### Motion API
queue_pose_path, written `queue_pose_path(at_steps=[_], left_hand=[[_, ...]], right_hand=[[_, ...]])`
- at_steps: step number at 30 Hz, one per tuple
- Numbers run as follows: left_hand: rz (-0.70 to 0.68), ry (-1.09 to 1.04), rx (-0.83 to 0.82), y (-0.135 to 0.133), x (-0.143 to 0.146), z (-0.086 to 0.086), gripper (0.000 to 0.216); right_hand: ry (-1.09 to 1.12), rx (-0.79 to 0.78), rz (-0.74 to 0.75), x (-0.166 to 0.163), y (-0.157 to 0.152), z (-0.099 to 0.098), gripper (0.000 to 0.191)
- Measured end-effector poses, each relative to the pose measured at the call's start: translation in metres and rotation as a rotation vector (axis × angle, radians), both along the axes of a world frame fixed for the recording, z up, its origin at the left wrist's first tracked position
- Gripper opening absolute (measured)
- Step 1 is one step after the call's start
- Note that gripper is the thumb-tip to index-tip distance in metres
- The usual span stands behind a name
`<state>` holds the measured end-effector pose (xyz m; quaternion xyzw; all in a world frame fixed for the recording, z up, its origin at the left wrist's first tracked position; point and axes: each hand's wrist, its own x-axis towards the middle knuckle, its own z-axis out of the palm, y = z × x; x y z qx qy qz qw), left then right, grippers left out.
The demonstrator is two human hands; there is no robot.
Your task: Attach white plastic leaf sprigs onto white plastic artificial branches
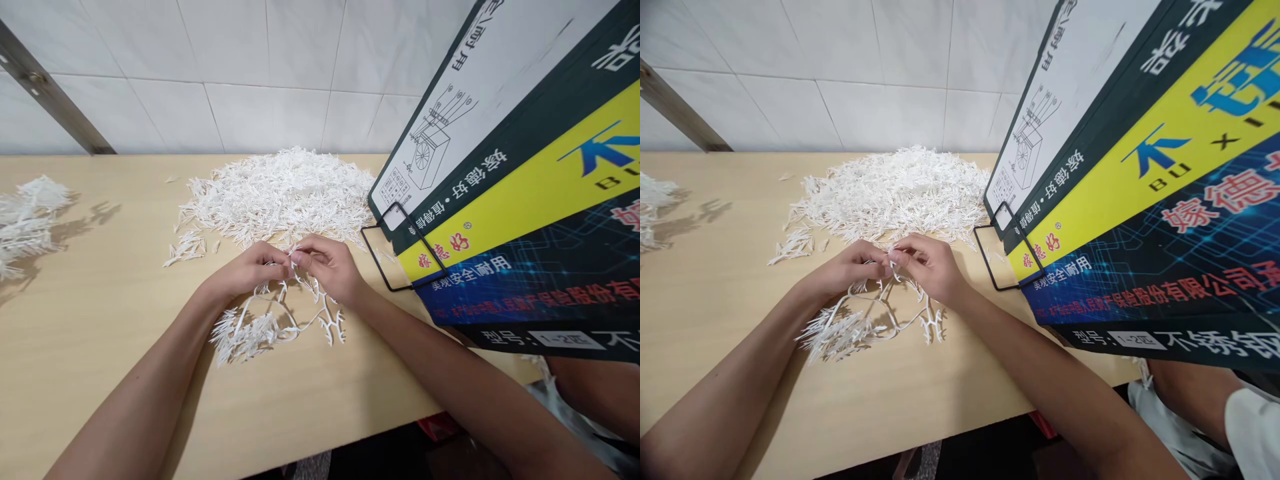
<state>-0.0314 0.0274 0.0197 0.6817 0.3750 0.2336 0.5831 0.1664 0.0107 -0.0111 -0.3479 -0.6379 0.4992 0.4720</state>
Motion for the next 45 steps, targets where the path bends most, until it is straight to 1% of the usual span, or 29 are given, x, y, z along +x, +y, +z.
queue_pose_path(at_steps=[2,4,6,7,8,9,11,13,14,16,19,21,23,26,28,30,33,35,37,40,42,45], left_hand=[[-0.007,-0.011,-0.004,0.001,-0.001,-0.002,0.027],[-0.027,-0.048,-0.025,0.002,-0.005,-0.004,0.028],[-0.028,-0.087,-0.058,0.002,-0.008,-0.006,0.027],[-0.01,-0.099,-0.075,0.002,-0.01,-0.007,0.026],[0.022,-0.105,-0.091,0.002,-0.01,-0.006,0.027],[0.062,-0.107,-0.104,0.001,-0.01,-0.006,0.028],[0.132,-0.109,-0.115,-0.001,-0.007,-0.004,0.031],[0.184,-0.127,-0.098,-0.003,-0.004,-0.002,0.033],[0.198,-0.142,-0.084,-0.003,-0.003,-0.001,0.034],[0.193,-0.175,-0.065,-0.004,-0.002,-0.001,0.032],[0.17,-0.226,-0.076,-0.003,-0.002,-0.002,0.024],[0.205,-0.253,-0.067,-0.001,-0.002,-0.004,0.027],[0.27,-0.263,-0.029,0.0,-0.001,-0.006,0.03],[0.357,-0.277,0.027,0.001,0.001,-0.008,0.032],[0.34,-0.294,0.033,0.001,0.002,-0.008,0.033],[0.264,-0.3,0.021,0.001,0.003,-0.007,0.035],[0.188,-0.286,-0.002,0.004,0.003,-0.007,0.038],[0.175,-0.27,-0.018,0.006,0.002,-0.007,0.038],[0.156,-0.226,-0.018,0.007,0.0,-0.007,0.035],[0.143,-0.164,0.01,0.006,-0.001,-0.005,0.027],[0.16,-0.138,0.0,0.005,-0.001,-0.003,0.026],[0.184,-0.104,-0.042,0.003,0.0,0.001,0.029]], right_hand=[[0.06,-0.088,0.001,0.001,0.004,-0.001,0.028],[0.225,-0.211,-0.003,0.005,0.012,-0.001,0.032],[0.411,-0.287,-0.065,0.009,0.019,-0.001,0.034],[0.457,-0.297,-0.097,0.011,0.021,-0.002,0.036],[0.445,-0.293,-0.109,0.012,0.022,-0.002,0.037],[0.38,-0.277,-0.102,0.012,0.022,-0.003,0.039],[0.17,-0.201,-0.072,0.01,0.019,-0.004,0.039],[-0.013,-0.086,-0.081,0.006,0.014,-0.006,0.029],[-0.066,-0.037,-0.103,0.004,0.012,-0.006,0.023],[-0.096,0.001,-0.138,0.003,0.01,-0.007,0.023],[-0.089,-0.006,-0.096,0.006,0.009,-0.005,0.025],[-0.106,0.023,-0.046,0.008,0.007,-0.002,0.034],[-0.158,0.052,-0.036,0.008,0.002,0.002,0.037],[-0.25,0.089,-0.095,0.003,-0.005,0.005,0.029],[-0.3,0.125,-0.149,0.0,-0.006,0.005,0.025],[-0.306,0.126,-0.168,-0.001,-0.004,0.004,0.02],[-0.208,0.026,-0.125,0.001,0.002,0.001,0.021],[-0.128,-0.056,-0.088,0.003,0.006,0.0,0.023],[-0.09,-0.091,-0.06,0.005,0.009,-0.002,0.025],[-0.061,-0.097,-0.101,0.007,0.012,-0.003,0.027],[-0.042,-0.119,-0.129,0.008,0.012,-0.003,0.029],[-0.059,-0.11,-0.081,0.008,0.01,-0.002,0.033]])
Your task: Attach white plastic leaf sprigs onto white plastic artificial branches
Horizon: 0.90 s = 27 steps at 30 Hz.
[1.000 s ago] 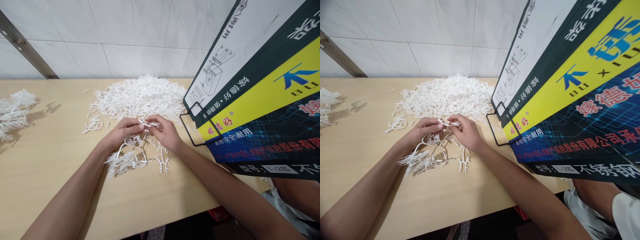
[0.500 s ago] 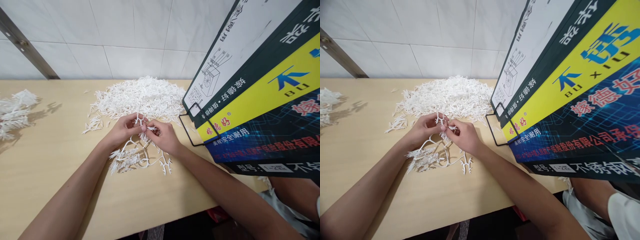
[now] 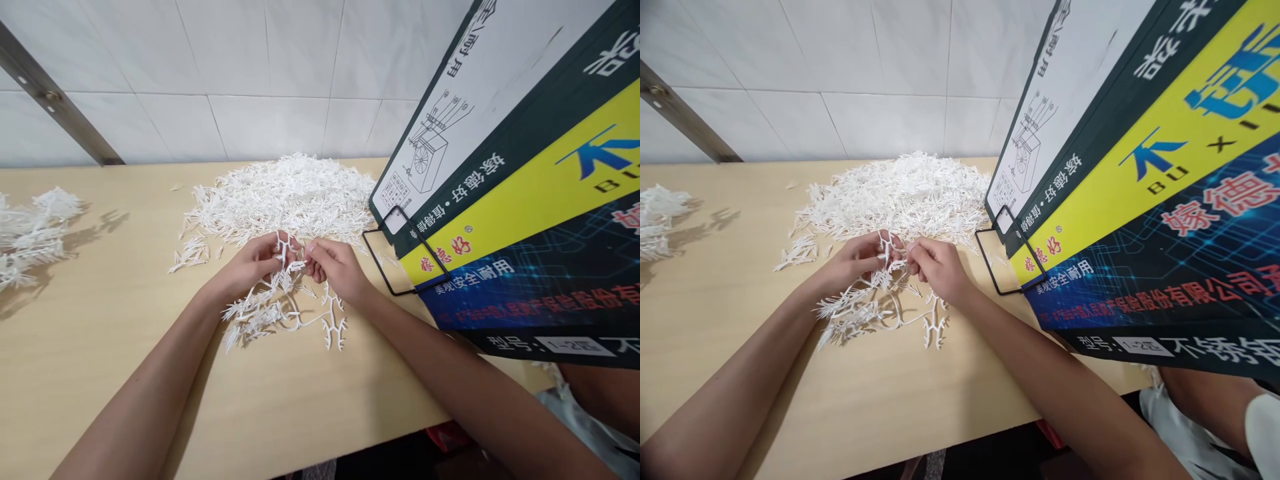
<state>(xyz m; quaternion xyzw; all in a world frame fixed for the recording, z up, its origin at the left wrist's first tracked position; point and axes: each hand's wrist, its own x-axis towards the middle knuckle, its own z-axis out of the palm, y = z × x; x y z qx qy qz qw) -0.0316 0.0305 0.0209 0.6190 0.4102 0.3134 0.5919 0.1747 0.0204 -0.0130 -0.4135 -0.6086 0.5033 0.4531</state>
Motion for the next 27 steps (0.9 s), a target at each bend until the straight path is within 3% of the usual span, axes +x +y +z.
queue_pose_path(at_steps=[4,9,14,18,23,27], left_hand=[[0.023,0.041,-0.031,-0.001,0.001,0.001,0.026],[0.025,0.067,-0.033,-0.002,0.001,-0.003,0.024],[-0.014,-0.025,0.039,-0.001,0.0,-0.008,0.025],[0.017,-0.173,-0.016,-0.001,0.002,-0.009,0.03],[0.011,-0.015,0.036,-0.002,0.005,-0.008,0.036],[-0.051,-0.005,0.013,-0.001,0.005,-0.007,0.03]], right_hand=[[-0.134,0.074,0.022,-0.003,-0.006,0.005,0.039],[-0.259,0.116,0.005,-0.005,-0.006,0.005,0.025],[-0.201,0.109,0.017,-0.003,-0.003,0.002,0.02],[-0.196,0.078,0.002,-0.003,-0.004,0.002,0.02],[-0.223,0.089,-0.024,-0.005,-0.006,0.003,0.02],[-0.143,0.017,0.012,-0.003,-0.002,0.0,0.023]])
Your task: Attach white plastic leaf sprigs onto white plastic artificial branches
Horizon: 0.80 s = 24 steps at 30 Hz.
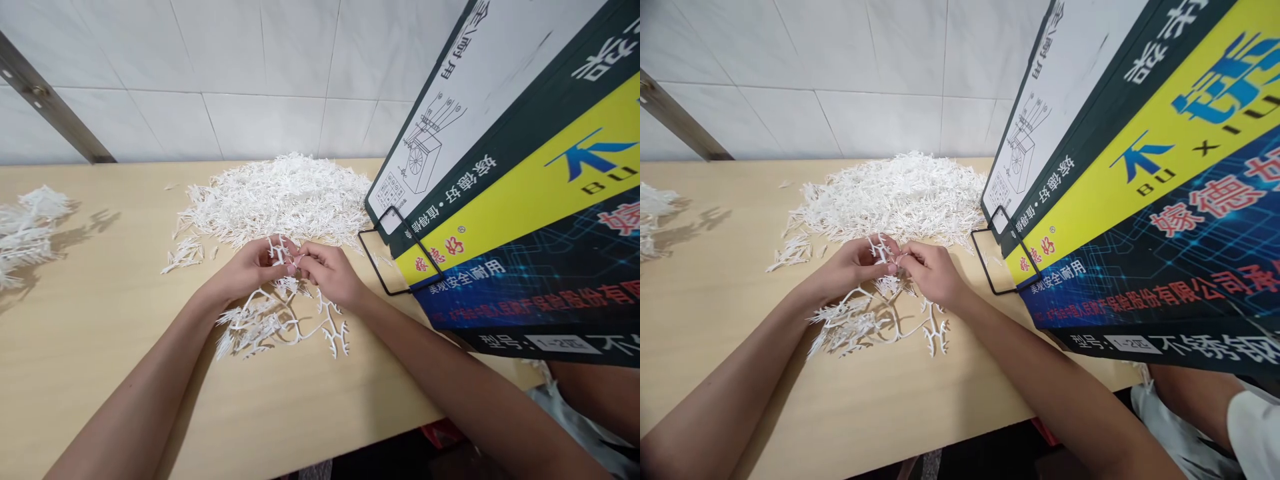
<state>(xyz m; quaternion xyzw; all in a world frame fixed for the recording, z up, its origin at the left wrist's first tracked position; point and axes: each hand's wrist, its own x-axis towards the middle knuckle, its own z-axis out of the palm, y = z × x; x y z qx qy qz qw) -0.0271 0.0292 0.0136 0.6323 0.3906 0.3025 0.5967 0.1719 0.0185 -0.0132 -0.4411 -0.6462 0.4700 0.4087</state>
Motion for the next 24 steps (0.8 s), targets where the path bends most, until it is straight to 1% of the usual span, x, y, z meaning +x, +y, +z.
queue_pose_path(at_steps=[1,2,4,5,6,7,9,11,15,17,19,21,22,24], left_hand=[[-0.037,0.0,0.011,0.0,-0.001,0.0,0.026],[-0.079,0.009,0.027,0.0,-0.002,0.0,0.022],[-0.139,0.046,0.062,0.0,-0.003,0.0,0.017],[-0.141,0.061,0.068,0.0,-0.004,0.0,0.016],[-0.122,0.067,0.063,-0.001,-0.004,0.001,0.017],[-0.09,0.062,0.049,-0.002,-0.004,0.002,0.02],[-0.029,0.033,0.01,-0.003,-0.002,0.004,0.025],[0.026,0.01,-0.015,-0.005,0.001,0.006,0.03],[0.15,-0.004,0.004,-0.004,0.004,0.005,0.039],[0.199,-0.012,0.003,-0.001,0.003,0.003,0.044],[0.22,-0.019,-0.004,0.001,0.002,-0.001,0.047],[0.209,-0.025,0.011,0.003,0.001,-0.003,0.047],[0.199,-0.029,0.029,0.004,0.0,-0.004,0.047],[0.182,-0.036,0.061,0.006,-0.001,-0.005,0.048]], right_hand=[[0.057,-0.018,-0.033,0.001,0.003,-0.001,0.023],[0.133,-0.04,-0.098,0.003,0.007,-0.002,0.024],[0.295,-0.096,-0.26,0.006,0.014,-0.005,0.028],[0.347,-0.117,-0.312,0.006,0.016,-0.005,0.029],[0.358,-0.121,-0.324,0.006,0.017,-0.006,0.028],[0.323,-0.1,-0.303,0.006,0.017,-0.006,0.025],[0.191,-0.009,-0.25,0.004,0.013,-0.006,0.017],[0.088,0.071,-0.229,0.002,0.007,-0.003,0.024],[-0.003,0.131,-0.13,-0.001,-0.004,0.004,0.027],[-0.099,0.193,-0.101,-0.003,-0.007,0.006,0.026],[-0.218,0.269,-0.104,-0.006,-0.009,0.006,0.029],[-0.3,0.331,-0.103,-0.007,-0.009,0.004,0.025],[-0.317,0.347,-0.095,-0.007,-0.009,0.004,0.023],[-0.296,0.344,-0.083,-0.005,-0.007,0.003,0.025]])
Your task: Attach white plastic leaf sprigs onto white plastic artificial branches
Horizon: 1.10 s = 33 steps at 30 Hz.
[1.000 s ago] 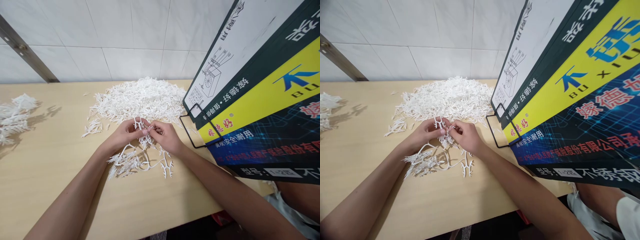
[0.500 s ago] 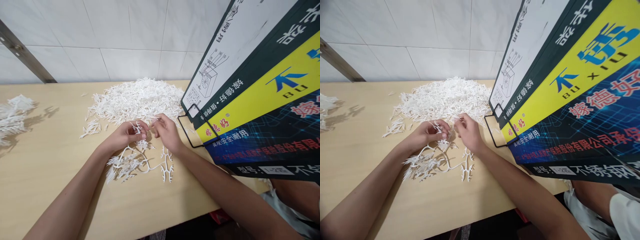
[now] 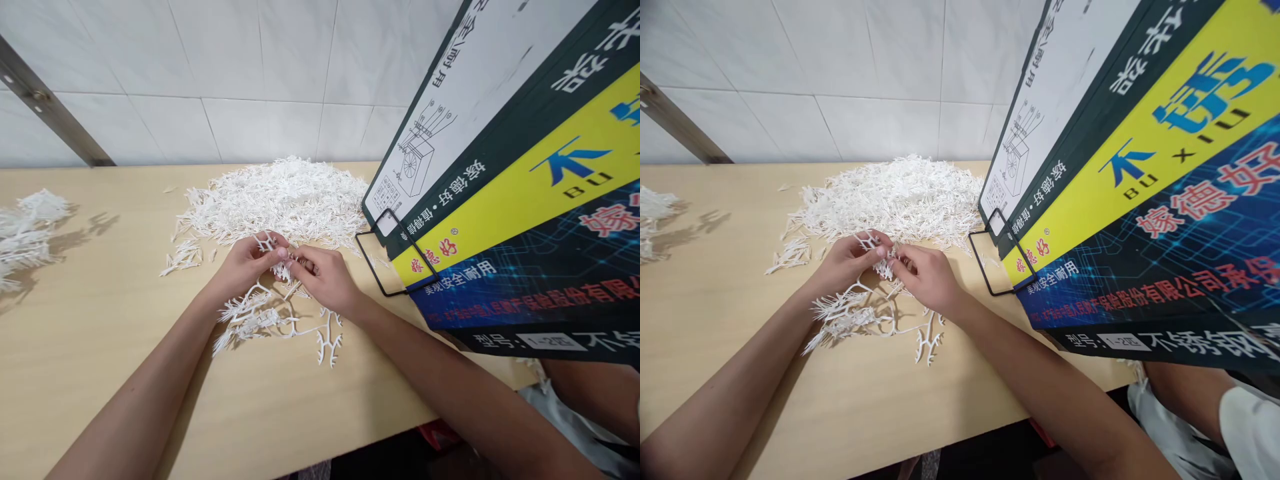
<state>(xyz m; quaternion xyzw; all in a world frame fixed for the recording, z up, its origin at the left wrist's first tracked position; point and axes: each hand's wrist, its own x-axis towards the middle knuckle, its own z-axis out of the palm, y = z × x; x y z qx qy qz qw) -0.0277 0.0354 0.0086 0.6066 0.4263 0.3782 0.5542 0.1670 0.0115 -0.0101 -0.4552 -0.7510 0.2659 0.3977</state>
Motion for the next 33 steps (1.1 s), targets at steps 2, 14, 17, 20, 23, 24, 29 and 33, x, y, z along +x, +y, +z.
queue_pose_path(at_steps=[2,14,17,20,23,24,29,33], left_hand=[[-0.012,0.017,0.005,0.001,0.0,0.0,0.05],[-0.11,0.091,-0.163,-0.008,0.005,0.011,0.022],[-0.149,0.117,-0.124,-0.008,0.003,0.008,0.019],[-0.135,0.156,-0.069,-0.009,0.0,0.004,0.018],[-0.095,0.179,-0.037,-0.008,0.001,0.003,0.018],[-0.081,0.182,-0.025,-0.008,0.001,0.003,0.019],[-0.056,0.133,-0.021,-0.007,0.002,0.005,0.03],[-0.118,0.125,-0.001,-0.007,0.0,0.005,0.032]], right_hand=[[0.073,-0.041,0.01,0.003,0.002,0.0,0.027],[0.129,-0.057,-0.145,0.002,-0.001,0.003,0.038],[0.212,-0.035,-0.203,0.007,0.005,-0.001,0.034],[0.326,-0.07,-0.307,0.015,0.017,-0.009,0.031],[0.336,-0.087,-0.279,0.018,0.023,-0.011,0.023],[0.33,-0.073,-0.251,0.017,0.022,-0.01,0.024],[0.196,0.014,-0.03,0.01,0.006,0.003,0.033],[0.078,0.064,0.01,0.009,0.005,0.004,0.02]])
